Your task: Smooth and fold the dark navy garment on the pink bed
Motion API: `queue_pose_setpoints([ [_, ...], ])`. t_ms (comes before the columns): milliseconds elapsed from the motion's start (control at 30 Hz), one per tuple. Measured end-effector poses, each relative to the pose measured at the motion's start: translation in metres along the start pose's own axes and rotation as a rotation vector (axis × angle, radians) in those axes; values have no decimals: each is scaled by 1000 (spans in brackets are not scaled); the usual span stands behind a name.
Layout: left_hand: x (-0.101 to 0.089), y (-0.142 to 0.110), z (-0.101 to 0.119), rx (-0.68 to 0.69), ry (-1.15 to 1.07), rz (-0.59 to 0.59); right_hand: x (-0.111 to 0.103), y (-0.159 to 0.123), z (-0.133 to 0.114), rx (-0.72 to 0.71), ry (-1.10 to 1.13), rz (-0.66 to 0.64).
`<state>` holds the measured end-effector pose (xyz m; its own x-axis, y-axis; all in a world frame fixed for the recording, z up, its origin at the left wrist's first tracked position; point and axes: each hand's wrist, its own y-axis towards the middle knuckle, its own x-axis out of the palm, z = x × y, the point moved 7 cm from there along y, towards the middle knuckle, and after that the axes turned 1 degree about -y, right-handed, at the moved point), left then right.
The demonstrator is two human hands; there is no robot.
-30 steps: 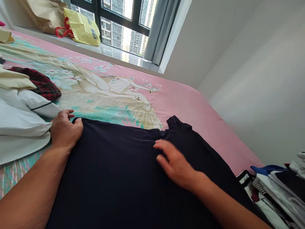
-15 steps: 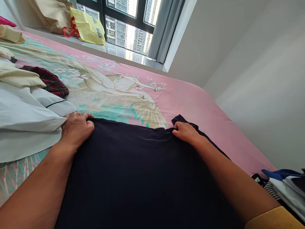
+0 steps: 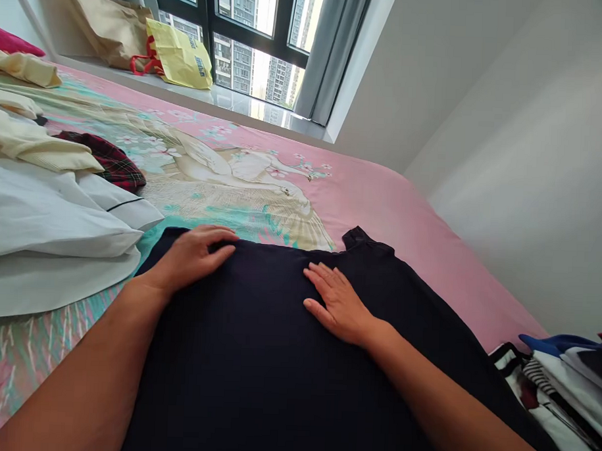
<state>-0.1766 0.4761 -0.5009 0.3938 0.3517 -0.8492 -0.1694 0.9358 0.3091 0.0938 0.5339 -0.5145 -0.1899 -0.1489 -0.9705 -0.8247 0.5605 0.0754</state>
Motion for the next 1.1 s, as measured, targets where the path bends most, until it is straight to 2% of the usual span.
queue_pose_setpoints([
  [33,12,0,2,16,45,-114,4,5,8,60,-19,-28],
  [67,20,-1,-1,-1,109,-180,6,11,18,129,-34,-44],
  [167,31,-1,-19,-108,280,-205,1,16,31,276,-44,-36],
  [267,36,2,-30,-103,349,-196,-6,-8,20,179,-26,-2],
  [333,37,4,-33,-89,368,-183,-8,-38,31,140,-19,9],
  [367,37,5,-33,-84,374,-176,-11,-55,51,221,-30,28],
  [467,37,5,-34,-87,394,-165,-33,-115,153,730,-113,125],
  [567,38,6,-37,-84,401,-158,-63,-157,231,939,-129,221],
  [633,40,8,-39,-71,391,-144,-76,-178,259,1041,-75,231],
  [700,41,10,-42,-63,376,-124,-75,-191,270,1109,12,130],
  [767,41,11,-44,-57,369,-109,-68,-197,267,1109,61,37],
  [867,42,12,-45,-45,372,-94,-72,-201,260,1101,-53,115],
  [967,42,12,-45,-26,372,-78,-79,-208,262,1175,-181,174],
  [1033,42,12,-44,-17,368,-72,-77,-211,266,1199,-108,135],
  [1100,42,11,-44,-22,365,-75,-71,-209,265,1162,83,65],
])
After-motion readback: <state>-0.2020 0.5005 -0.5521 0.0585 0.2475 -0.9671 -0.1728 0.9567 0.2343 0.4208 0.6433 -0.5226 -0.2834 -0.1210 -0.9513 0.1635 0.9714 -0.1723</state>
